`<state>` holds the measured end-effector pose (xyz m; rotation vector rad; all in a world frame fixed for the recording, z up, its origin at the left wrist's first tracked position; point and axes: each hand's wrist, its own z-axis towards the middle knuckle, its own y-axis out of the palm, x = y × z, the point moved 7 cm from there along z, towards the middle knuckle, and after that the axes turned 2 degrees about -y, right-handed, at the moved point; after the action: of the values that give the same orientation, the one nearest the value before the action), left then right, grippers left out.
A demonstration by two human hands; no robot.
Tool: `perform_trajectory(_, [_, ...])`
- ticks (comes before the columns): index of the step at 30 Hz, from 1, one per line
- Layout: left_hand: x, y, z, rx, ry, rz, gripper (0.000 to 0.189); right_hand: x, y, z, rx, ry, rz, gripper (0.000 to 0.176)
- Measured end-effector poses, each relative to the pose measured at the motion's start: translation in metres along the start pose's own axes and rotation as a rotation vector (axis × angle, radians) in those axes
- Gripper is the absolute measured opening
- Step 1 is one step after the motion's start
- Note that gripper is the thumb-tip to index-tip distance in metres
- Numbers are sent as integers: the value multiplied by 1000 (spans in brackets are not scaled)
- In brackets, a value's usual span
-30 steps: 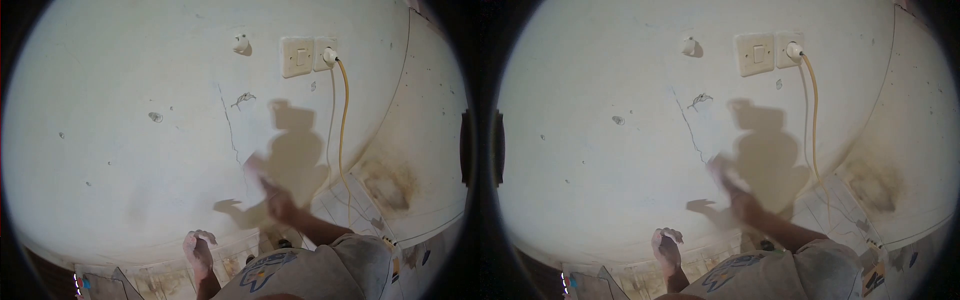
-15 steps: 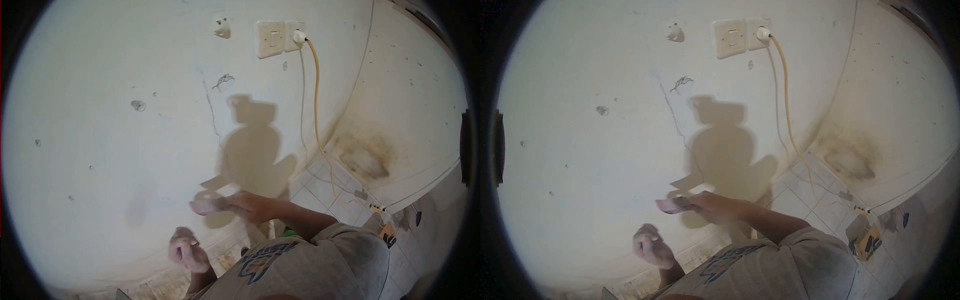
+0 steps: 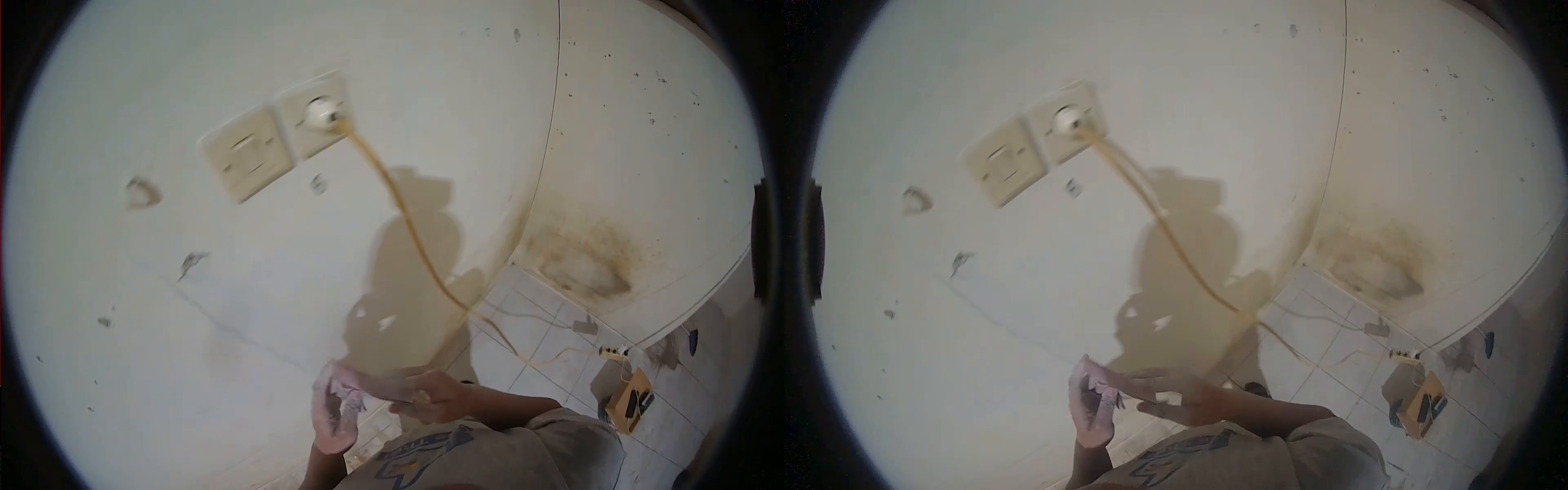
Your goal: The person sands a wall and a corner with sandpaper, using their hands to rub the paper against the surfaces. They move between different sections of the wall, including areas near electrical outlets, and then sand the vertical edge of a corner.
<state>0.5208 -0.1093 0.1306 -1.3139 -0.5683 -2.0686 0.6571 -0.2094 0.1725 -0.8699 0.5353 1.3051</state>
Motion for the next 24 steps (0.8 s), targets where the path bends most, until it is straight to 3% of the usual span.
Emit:
perform_trajectory(1, [-3, 21, 10, -64, 17, 4, 57, 4, -18, -8, 106, -8, 144, 47])
perform_trajectory(3, [6, 82, 42, -241, 170, 390, 60, 1, -68, -26, 119, 151, 308, 48])
perform_trajectory(5, [9, 135, 65, -273, 218, 548, 63, 0, -108, -44, 240, 164, 492, 41])
perform_trajectory(8, [28, 196, 103, -195, 194, 460, 67, 20, -178, -92, 414, -102, 165, 42])
perform_trajectory(10, [49, 223, 118, -210, 130, 424, 69, 76, -219, -143, 617, -188, -746, 37])
perform_trajectory(11, [58, 229, 121, -230, 251, 416, 81, 90, -250, -143, 773, -151, -667, 37])
perform_trajectory(14, [76, 247, 140, -373, 319, 390, 57, 75, -335, -90, 1112, -232, -434, 39])
perform_trajectory(16, [85, 248, 150, -352, 237, 526, 39, 54, -380, -46, 1009, -434, -687, 42])
perform_trajectory(18, [89, 251, 152, -295, 192, 577, 29, 36, -423, 5, 1056, -679, -781, 39])
perform_trajectory(20, [94, 255, 156, -192, 206, 559, 25, 43, -490, 49, 1199, -641, -902, 43])
perform_trajectory(21, [97, 259, 159, -176, 218, 522, 26, 15, -508, 79, 1219, -783, -781, 44])
perform_trajectory(23, [101, 262, 166, -150, 244, 517, 21, -24, -516, 131, 1156, -785, -659, 46])
perform_trajectory(24, [103, 263, 168, -134, 257, 514, 19, -26, -513, 154, 1072, -654, -663, 46])
